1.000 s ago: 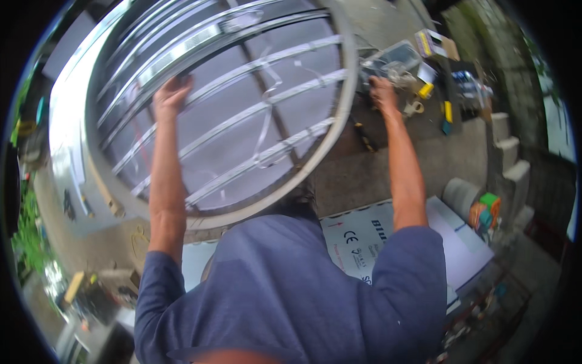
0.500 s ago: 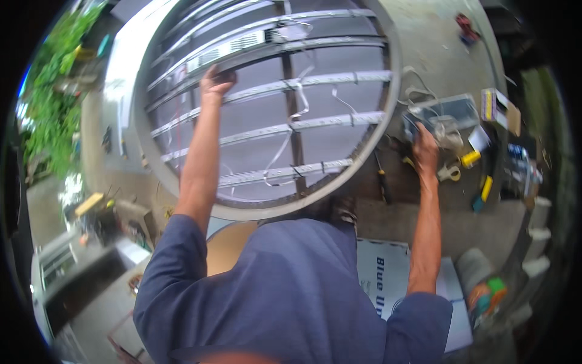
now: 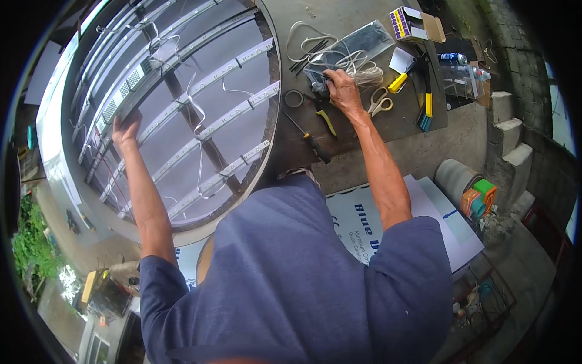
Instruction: Wiring and assembling internal LED components into a circular sign frame.
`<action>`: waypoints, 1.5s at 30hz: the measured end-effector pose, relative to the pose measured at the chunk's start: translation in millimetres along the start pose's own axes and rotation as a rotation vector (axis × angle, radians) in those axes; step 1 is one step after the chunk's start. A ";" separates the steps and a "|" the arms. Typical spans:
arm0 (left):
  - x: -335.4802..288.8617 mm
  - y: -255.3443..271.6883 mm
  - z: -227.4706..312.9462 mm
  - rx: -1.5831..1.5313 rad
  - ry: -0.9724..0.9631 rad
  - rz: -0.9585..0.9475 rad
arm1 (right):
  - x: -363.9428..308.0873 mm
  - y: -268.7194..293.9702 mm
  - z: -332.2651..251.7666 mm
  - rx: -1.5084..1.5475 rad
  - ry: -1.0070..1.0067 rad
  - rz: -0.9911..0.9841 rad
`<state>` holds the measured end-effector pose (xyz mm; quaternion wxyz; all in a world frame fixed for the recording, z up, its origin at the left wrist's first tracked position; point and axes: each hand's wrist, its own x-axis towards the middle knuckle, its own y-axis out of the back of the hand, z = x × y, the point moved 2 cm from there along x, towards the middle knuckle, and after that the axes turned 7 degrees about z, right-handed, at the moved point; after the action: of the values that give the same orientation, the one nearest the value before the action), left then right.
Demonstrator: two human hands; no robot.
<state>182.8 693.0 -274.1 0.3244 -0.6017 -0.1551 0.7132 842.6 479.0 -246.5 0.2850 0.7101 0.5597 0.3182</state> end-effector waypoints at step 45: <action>-240.2 -36.9 -503.9 2.049 -0.655 -1.136 | 13.9 3.7 19.4 -0.302 0.205 -0.124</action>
<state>691.9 479.3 -184.4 0.8609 0.2956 0.1643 0.3800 862.2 490.8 -254.2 0.3488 0.5875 0.5743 0.4509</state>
